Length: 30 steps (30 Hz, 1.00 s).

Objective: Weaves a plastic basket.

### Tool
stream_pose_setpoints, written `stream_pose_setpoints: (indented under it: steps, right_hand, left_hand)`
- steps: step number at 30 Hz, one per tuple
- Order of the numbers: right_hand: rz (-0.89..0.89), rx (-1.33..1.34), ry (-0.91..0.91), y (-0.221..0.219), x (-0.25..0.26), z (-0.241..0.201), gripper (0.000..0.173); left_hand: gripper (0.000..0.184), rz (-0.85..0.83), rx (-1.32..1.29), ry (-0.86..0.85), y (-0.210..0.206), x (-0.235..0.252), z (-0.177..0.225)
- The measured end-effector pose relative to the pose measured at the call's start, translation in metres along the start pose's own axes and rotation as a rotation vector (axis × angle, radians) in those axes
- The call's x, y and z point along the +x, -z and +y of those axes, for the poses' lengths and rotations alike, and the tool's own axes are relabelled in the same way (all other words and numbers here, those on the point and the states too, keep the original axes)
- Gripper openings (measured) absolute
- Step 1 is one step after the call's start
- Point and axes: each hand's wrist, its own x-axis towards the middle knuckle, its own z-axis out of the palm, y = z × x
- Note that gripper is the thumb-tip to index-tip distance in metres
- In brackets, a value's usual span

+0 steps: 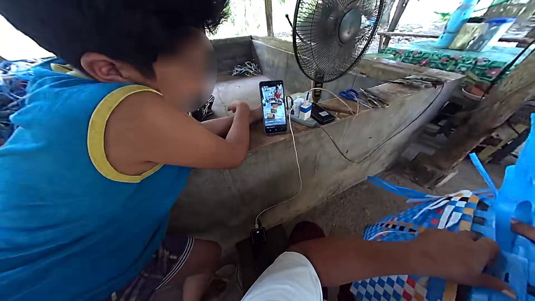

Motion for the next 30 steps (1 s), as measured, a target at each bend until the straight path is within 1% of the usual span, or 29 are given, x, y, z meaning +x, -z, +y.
stream_pose_setpoints:
  steps: [2,7,9,10,12,14,17,22,27,28,30]
  right_hand:
    - [0.018,-0.003,0.004,-0.001,-0.001,-0.002,0.034]
    - [0.036,-0.008,-0.001,-0.001,0.001,0.002,0.035]
    - [0.029,-0.016,-0.003,-0.002,0.001,0.0,0.035]
    - [0.027,-0.023,-0.005,-0.003,0.0,-0.001,0.036]
    - [0.032,-0.029,-0.011,-0.004,0.0,-0.002,0.037]
    - [0.029,-0.037,-0.021,-0.006,0.0,-0.003,0.039]
    - [0.036,-0.053,-0.025,-0.007,0.0,-0.005,0.037]
    - [0.041,-0.084,-0.031,-0.008,-0.001,-0.006,0.038]
    - [0.06,-0.129,-0.029,-0.01,-0.004,-0.01,0.043]
    - [0.069,-0.137,-0.024,-0.01,-0.003,-0.009,0.046]
    - [0.1,-0.166,-0.011,-0.009,-0.003,-0.007,0.058]
  left_hand:
    - [0.054,-0.02,0.01,0.003,0.004,0.001,0.003]
    - [0.043,-0.088,0.055,0.047,0.019,0.002,0.014]
    - [0.043,-0.092,0.061,0.055,0.021,0.002,0.014]
    - [0.046,-0.095,0.061,0.05,0.022,0.002,0.014]
    - [0.056,-0.109,0.086,0.042,0.023,0.0,0.013]
    - [0.065,-0.127,0.132,0.069,0.022,0.0,0.015]
    - [0.065,-0.121,0.13,0.1,0.019,0.001,0.015]
    - [0.053,-0.161,0.134,0.096,0.021,0.002,0.016]
    - [0.033,-0.19,0.259,0.042,0.022,0.006,0.02]
    - [0.032,-0.182,0.267,0.026,0.02,0.006,0.018]
    - [0.032,-0.171,0.264,0.014,0.015,0.004,0.016]
